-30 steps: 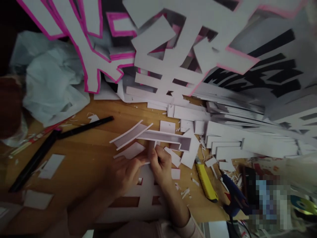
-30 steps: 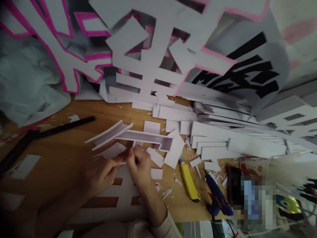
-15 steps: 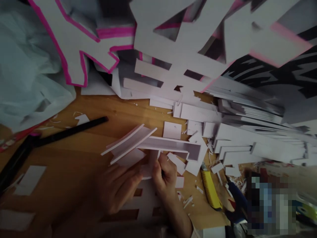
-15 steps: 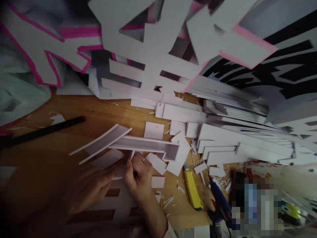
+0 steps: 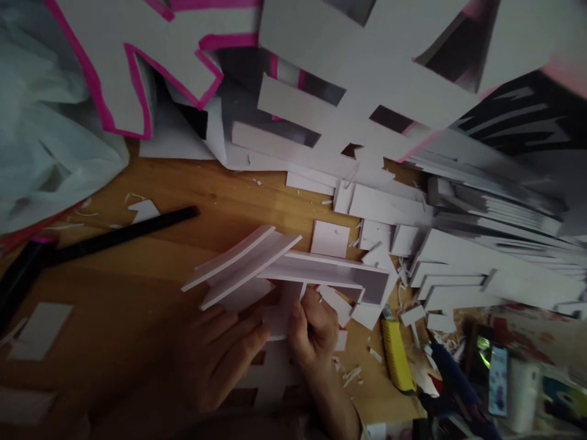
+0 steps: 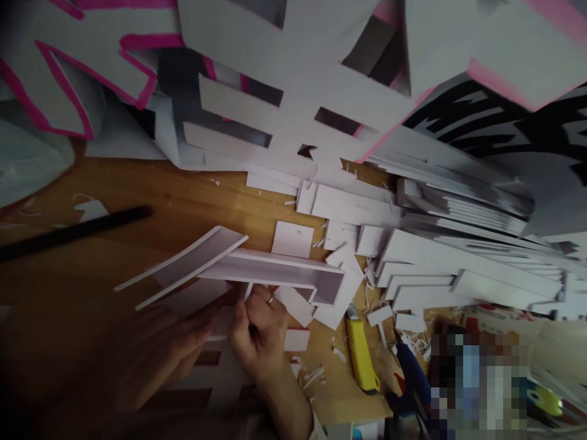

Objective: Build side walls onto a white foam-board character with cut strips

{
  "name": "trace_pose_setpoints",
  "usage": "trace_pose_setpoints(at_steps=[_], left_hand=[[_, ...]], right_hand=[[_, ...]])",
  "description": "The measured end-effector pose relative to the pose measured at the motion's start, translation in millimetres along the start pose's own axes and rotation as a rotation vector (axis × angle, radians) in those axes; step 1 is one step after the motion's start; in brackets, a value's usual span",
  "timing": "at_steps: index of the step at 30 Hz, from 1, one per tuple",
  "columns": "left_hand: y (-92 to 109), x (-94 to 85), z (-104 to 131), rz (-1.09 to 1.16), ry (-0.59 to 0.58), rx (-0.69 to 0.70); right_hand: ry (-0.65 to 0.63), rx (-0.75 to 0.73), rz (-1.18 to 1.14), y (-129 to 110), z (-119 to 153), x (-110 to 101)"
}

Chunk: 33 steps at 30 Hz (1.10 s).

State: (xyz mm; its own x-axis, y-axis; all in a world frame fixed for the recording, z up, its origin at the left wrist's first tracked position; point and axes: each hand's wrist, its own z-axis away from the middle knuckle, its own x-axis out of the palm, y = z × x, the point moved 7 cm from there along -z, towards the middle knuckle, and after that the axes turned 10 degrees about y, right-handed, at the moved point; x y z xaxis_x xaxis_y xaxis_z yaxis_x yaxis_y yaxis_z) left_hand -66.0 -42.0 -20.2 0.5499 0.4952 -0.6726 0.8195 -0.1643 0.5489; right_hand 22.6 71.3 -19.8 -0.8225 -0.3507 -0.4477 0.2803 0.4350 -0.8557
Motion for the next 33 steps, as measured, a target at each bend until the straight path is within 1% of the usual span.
trace_pose_setpoints(at_steps=[7,12,16,17,19,21,25,27,30,33], left_hand=[[0,-0.1,2,-0.010,0.036,-0.036],[-4,8.1,10,0.044,-0.018,-0.051],[-7,5.9,11,0.055,-0.016,-0.092],[-8,5.6,11,0.065,-0.031,-0.099],[-8,7.4,9,0.084,-0.097,-0.108],[-8,7.2,4,0.084,-0.115,-0.101],[-6,4.2,-12,0.015,-0.028,-0.022],[-4,6.4,-17,-0.002,-0.019,0.027],[-3,8.1,-18,-0.001,0.020,0.082],[-2,7.7,-15,-0.015,0.090,0.120]], right_hand=[[-0.002,0.010,-0.029,2,2,0],[0.005,0.001,-0.006,-1,-2,0],[-0.003,0.015,0.007,1,0,0],[-0.005,0.019,0.011,2,1,0],[-0.013,0.024,0.021,3,4,0],[-0.023,0.033,0.031,4,5,0],[-0.024,0.057,0.044,6,5,0],[-0.017,0.053,0.030,6,5,1],[0.024,0.035,-0.009,6,7,1],[0.061,0.088,-0.031,12,10,3]])
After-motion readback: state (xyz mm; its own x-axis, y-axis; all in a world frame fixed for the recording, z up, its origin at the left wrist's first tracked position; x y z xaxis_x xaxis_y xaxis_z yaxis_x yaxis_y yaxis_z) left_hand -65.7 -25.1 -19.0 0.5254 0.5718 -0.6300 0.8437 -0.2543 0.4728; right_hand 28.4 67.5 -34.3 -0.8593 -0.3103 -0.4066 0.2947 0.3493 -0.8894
